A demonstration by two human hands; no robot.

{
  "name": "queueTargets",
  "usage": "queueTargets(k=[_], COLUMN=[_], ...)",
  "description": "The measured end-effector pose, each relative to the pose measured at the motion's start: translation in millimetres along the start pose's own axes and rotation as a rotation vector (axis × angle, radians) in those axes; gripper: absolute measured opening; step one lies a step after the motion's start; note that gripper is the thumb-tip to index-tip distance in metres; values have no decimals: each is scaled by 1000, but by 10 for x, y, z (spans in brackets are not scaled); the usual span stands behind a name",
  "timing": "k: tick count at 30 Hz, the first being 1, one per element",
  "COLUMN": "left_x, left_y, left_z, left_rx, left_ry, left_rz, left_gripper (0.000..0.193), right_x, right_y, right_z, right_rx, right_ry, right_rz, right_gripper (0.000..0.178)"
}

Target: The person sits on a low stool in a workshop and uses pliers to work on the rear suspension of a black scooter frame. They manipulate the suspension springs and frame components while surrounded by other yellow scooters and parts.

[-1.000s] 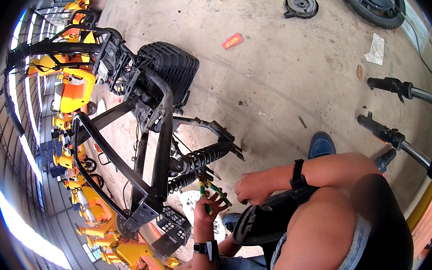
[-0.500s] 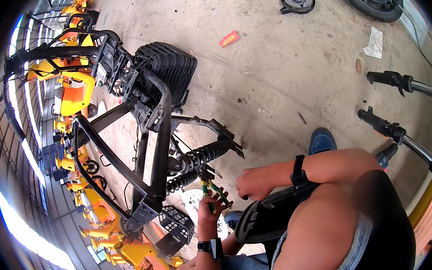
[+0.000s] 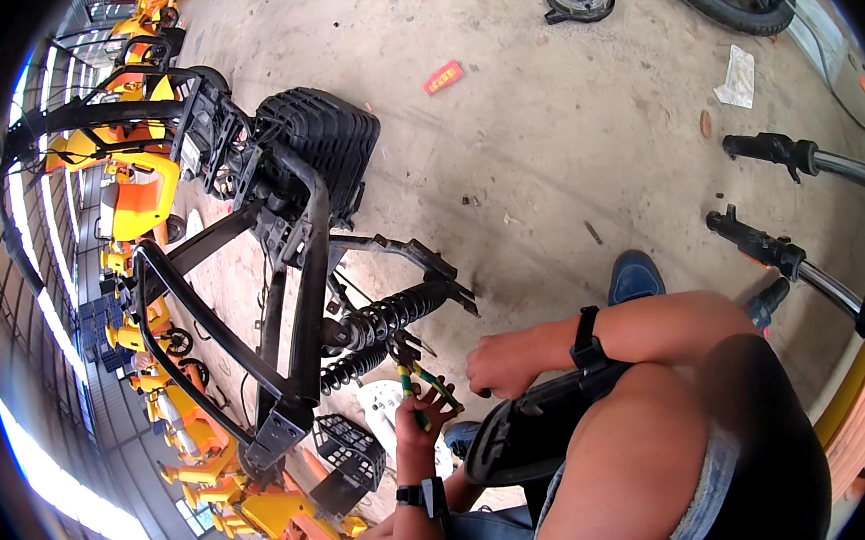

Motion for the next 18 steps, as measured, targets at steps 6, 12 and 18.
queueTargets(k=[6,12,18], left_x=[-17,-83,-46], left_y=[37,66,63], left_z=[-26,-42,-55], left_rx=[-20,3,17], left_ry=[7,50,35], left_rz=[-24,39,13], left_gripper=[35,34,33], right_x=[14,43,38], right_y=[-8,-11,-49], right_z=[24,38,74], right_rx=[1,29,126], right_ry=[-32,-48,-8], right_rz=[-26,-85,-146], right_gripper=[21,22,22])
Point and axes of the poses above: each hand's wrist, its own y-axis towards the middle knuckle, its own x-axis out of the palm, z = x × y, the point moved 6 cm from there along y, towards the middle knuckle, and after that the axes turned 8 degrees about z, right-handed, at the moved point
